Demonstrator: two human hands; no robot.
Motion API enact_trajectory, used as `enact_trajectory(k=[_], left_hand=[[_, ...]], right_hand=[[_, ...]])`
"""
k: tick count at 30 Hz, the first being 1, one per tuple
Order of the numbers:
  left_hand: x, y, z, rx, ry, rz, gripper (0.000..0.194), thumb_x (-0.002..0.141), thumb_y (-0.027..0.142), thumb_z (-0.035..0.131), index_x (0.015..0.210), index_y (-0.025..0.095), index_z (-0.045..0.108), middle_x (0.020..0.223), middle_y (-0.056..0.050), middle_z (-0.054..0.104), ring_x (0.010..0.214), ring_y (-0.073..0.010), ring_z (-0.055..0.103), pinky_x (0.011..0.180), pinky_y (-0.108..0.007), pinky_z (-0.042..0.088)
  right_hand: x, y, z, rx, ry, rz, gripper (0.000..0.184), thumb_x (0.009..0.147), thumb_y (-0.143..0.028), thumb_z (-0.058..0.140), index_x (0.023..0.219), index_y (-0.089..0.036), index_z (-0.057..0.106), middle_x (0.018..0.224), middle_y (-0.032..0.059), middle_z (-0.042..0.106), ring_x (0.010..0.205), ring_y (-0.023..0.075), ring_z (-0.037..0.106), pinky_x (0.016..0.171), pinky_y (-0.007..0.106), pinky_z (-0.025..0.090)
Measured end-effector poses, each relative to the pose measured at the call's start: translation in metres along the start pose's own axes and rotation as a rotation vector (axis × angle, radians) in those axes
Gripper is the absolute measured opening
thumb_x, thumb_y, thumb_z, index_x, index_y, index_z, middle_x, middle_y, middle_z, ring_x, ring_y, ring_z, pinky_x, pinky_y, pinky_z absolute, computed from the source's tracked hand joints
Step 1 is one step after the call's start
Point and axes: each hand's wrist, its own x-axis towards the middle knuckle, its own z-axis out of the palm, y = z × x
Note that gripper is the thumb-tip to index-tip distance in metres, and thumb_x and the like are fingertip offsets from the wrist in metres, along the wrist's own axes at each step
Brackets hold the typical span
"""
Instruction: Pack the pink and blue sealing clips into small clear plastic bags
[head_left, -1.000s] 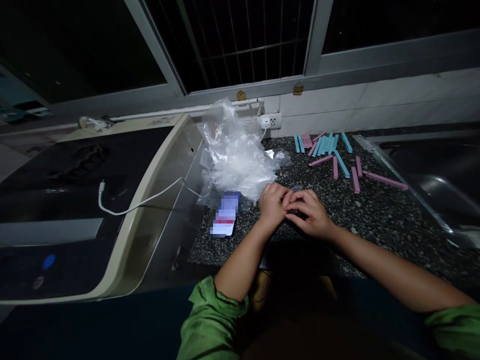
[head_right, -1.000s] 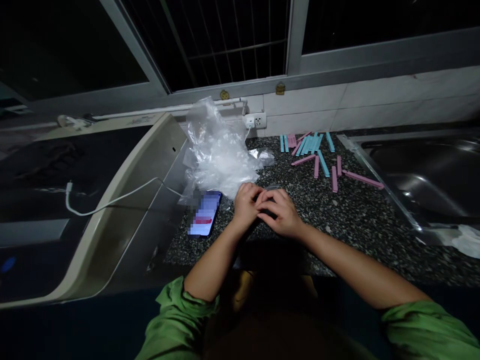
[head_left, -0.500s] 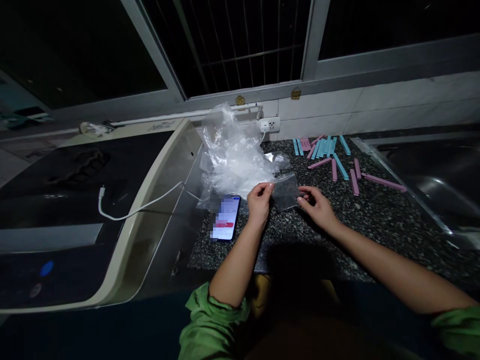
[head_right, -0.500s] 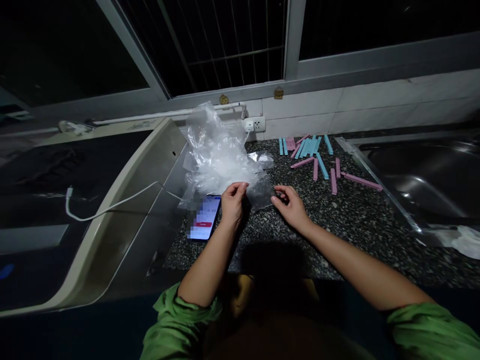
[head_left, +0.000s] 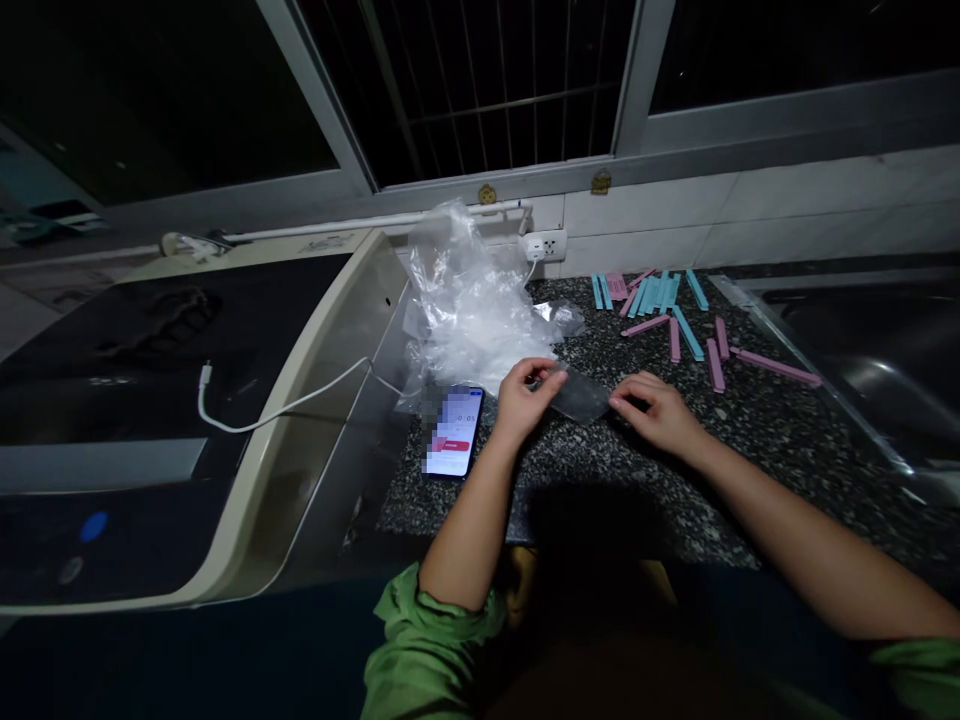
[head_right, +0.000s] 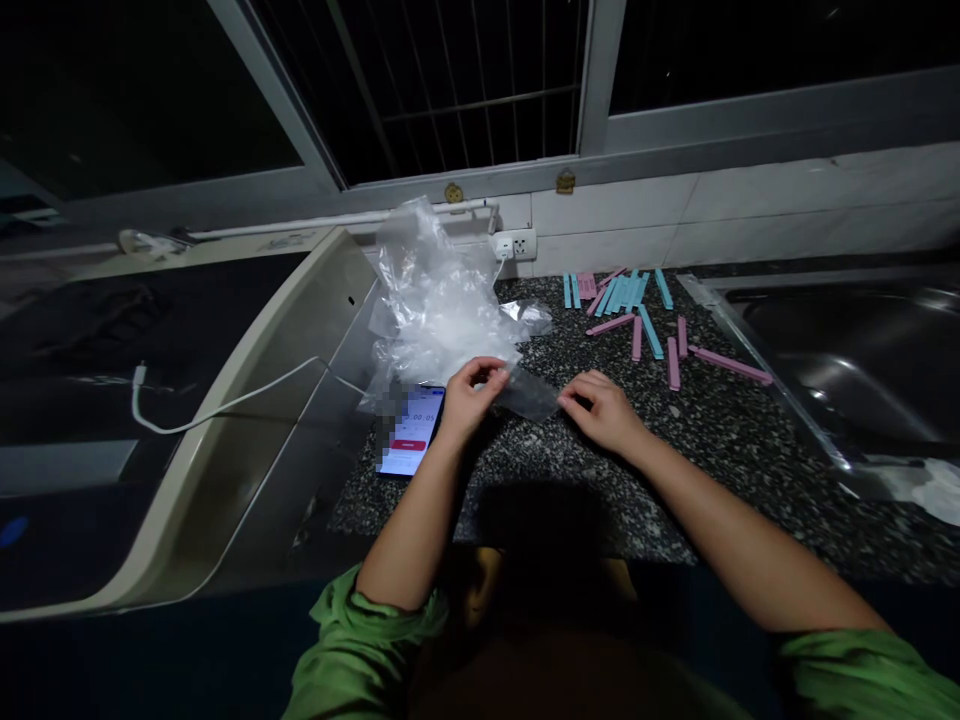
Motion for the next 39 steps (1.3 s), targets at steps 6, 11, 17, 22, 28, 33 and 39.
enact_trajectory(k=[6, 11, 17, 22, 28, 33, 39], left_hand=[[0.002, -0.003, 0.0, 0.088, -0.027, 0.074, 0.012, 0.068, 0.025, 0.067, 0.061, 0.017, 0.064, 0.065, 0.0, 0.059, 0.069, -0.0114, 0.055, 0.07, -0.025, 0.043], [0.003, -0.006, 0.0, 0.07, -0.051, 0.063, 0.009, 0.069, 0.022, 0.066, 0.062, 0.017, 0.064, 0.066, 0.001, 0.059, 0.068, -0.0107, 0.055, 0.069, -0.025, 0.043], [0.004, -0.007, 0.0, 0.118, -0.034, 0.083, 0.012, 0.072, 0.024, 0.063, 0.062, 0.017, 0.064, 0.066, 0.0, 0.059, 0.069, -0.0115, 0.055, 0.069, -0.025, 0.042], [-0.002, -0.004, 0.008, 0.142, -0.17, 0.134, 0.014, 0.073, 0.027, 0.063, 0.063, 0.018, 0.063, 0.066, 0.0, 0.06, 0.069, -0.0126, 0.054, 0.068, -0.026, 0.042], [-0.008, -0.001, 0.017, 0.104, -0.229, 0.131, 0.01, 0.072, 0.026, 0.063, 0.068, 0.017, 0.064, 0.067, -0.001, 0.06, 0.069, -0.0125, 0.054, 0.066, -0.025, 0.042], [-0.006, -0.002, 0.014, 0.109, -0.232, 0.096, 0.008, 0.073, 0.022, 0.061, 0.067, 0.017, 0.062, 0.067, 0.0, 0.059, 0.068, -0.0124, 0.054, 0.065, -0.025, 0.042], [-0.007, -0.003, 0.016, 0.181, -0.267, 0.133, 0.011, 0.075, 0.021, 0.058, 0.065, 0.017, 0.059, 0.066, 0.0, 0.057, 0.069, -0.0127, 0.053, 0.067, -0.025, 0.042]], right_hand=[[-0.001, 0.005, -0.001, -0.041, 0.004, 0.001, 0.018, 0.082, -0.031, 0.053, 0.069, -0.021, 0.06, 0.067, 0.0035, 0.063, 0.068, 0.0183, 0.056, 0.063, 0.034, 0.044], [0.0, 0.012, -0.001, -0.029, 0.018, 0.003, 0.018, 0.083, -0.03, 0.053, 0.071, -0.021, 0.063, 0.068, 0.0037, 0.065, 0.068, 0.0179, 0.057, 0.064, 0.034, 0.044], [0.0, 0.012, -0.002, -0.01, -0.009, 0.02, 0.018, 0.081, -0.031, 0.055, 0.069, -0.021, 0.064, 0.066, 0.0039, 0.065, 0.068, 0.0185, 0.057, 0.065, 0.035, 0.045], [0.003, 0.001, 0.0, 0.103, -0.028, 0.088, 0.015, 0.078, -0.035, 0.058, 0.074, -0.022, 0.064, 0.071, 0.0027, 0.065, 0.069, 0.0174, 0.058, 0.065, 0.034, 0.046], [0.003, -0.011, 0.005, 0.189, 0.05, 0.118, 0.022, 0.079, -0.037, 0.056, 0.066, -0.021, 0.061, 0.067, 0.0026, 0.063, 0.067, 0.0171, 0.058, 0.066, 0.034, 0.046], [0.001, -0.009, 0.003, 0.204, 0.113, 0.162, 0.023, 0.079, -0.039, 0.056, 0.066, -0.021, 0.061, 0.068, 0.0036, 0.064, 0.068, 0.0181, 0.058, 0.067, 0.035, 0.047], [0.002, -0.009, 0.004, 0.226, 0.08, 0.215, 0.02, 0.076, -0.04, 0.059, 0.071, -0.02, 0.062, 0.069, 0.0027, 0.064, 0.066, 0.0166, 0.058, 0.063, 0.031, 0.047]])
